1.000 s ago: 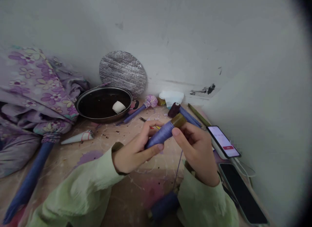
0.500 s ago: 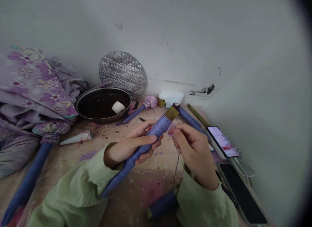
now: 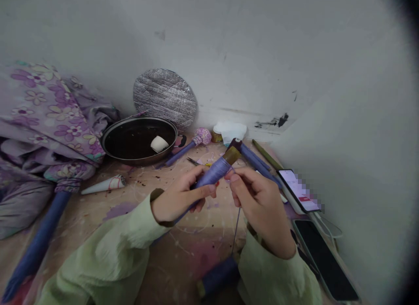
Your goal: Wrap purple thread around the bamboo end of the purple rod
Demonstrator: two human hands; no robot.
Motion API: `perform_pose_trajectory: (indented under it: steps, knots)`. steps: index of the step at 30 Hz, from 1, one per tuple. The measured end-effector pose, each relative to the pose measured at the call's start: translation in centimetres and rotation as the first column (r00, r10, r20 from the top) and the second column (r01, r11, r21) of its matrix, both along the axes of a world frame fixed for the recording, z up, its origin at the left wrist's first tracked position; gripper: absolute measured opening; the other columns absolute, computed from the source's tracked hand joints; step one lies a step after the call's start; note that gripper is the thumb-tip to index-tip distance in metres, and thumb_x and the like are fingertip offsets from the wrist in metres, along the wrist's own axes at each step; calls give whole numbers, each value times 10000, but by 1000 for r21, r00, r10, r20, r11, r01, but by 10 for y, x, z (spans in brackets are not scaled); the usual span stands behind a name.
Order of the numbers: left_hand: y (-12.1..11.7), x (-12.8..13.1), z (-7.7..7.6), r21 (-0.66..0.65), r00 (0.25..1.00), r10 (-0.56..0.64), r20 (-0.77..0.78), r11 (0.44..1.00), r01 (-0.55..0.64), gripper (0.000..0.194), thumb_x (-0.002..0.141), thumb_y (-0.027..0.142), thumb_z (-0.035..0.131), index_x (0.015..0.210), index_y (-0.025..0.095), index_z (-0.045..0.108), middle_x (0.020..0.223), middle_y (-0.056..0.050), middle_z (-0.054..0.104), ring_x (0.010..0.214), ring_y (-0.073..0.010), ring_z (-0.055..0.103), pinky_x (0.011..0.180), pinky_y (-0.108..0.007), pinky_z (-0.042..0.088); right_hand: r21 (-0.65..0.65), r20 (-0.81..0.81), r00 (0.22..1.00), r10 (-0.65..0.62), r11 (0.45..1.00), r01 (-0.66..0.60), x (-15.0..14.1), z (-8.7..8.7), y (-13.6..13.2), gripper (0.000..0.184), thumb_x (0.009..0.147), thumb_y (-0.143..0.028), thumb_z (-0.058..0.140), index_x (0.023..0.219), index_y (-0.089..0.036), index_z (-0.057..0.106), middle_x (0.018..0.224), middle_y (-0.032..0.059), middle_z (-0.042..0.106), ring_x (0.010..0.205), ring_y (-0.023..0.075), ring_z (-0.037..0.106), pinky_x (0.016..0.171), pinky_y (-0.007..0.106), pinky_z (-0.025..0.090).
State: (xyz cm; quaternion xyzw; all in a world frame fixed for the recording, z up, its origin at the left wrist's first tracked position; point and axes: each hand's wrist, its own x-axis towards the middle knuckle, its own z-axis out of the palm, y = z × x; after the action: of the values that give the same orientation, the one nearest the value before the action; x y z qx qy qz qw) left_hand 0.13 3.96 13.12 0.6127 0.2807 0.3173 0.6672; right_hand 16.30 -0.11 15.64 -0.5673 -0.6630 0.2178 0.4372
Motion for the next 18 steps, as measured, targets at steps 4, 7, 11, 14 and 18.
perform_pose_trajectory:
  steps: [4, 7, 11, 14, 18]
  knots:
    - [1, -1, 1, 62, 999, -4, -36, 998, 7, 253, 832, 363, 518, 974, 181, 415, 695, 56, 442, 424, -21, 386, 373, -161, 315, 7, 14, 1000, 5, 1000, -5, 0, 1, -1, 181, 858, -248, 464, 807, -166, 617, 519, -44, 494, 462, 76, 486, 472, 198, 387]
    - [0, -3, 2, 114, 994, -38, -101, 992, 50, 288, 842, 395, 496, 1026, 190, 414, 658, 73, 371, 428, -24, 341, 384, -167, 297, 11, 39, 999, 3, 1000, -3, 0, 2, -3, 170, 848, -239, 474, 771, -163, 605, 507, -43, 496, 454, 77, 487, 468, 200, 385]
    - [-1, -9, -2, 95, 981, -139, -136, 984, 152, 321, 873, 415, 402, 1107, 196, 410, 694, 46, 408, 507, -57, 384, 463, -204, 349, 15, 38, 999, 22, 1000, -22, 0, 4, -6, 156, 833, -226, 490, 724, -161, 580, 490, -49, 489, 421, 67, 467, 445, 189, 378]
    - [-3, -11, -4, 57, 985, -147, -90, 987, 153, 322, 873, 399, 362, 1093, 178, 442, 736, 20, 438, 555, -73, 406, 516, -232, 385, 29, 54, 998, 21, 999, -23, 0, 5, -6, 163, 837, -226, 486, 721, -162, 581, 488, -50, 486, 417, 66, 461, 446, 190, 376]
    - [-2, -11, 0, -15, 991, -124, -43, 992, 123, 293, 853, 405, 434, 1004, 158, 481, 768, -2, 471, 562, -75, 474, 472, -206, 375, 33, 79, 997, 1, 999, -3, 0, 5, -6, 172, 842, -223, 480, 720, -164, 587, 480, -48, 479, 420, 72, 460, 440, 194, 368]
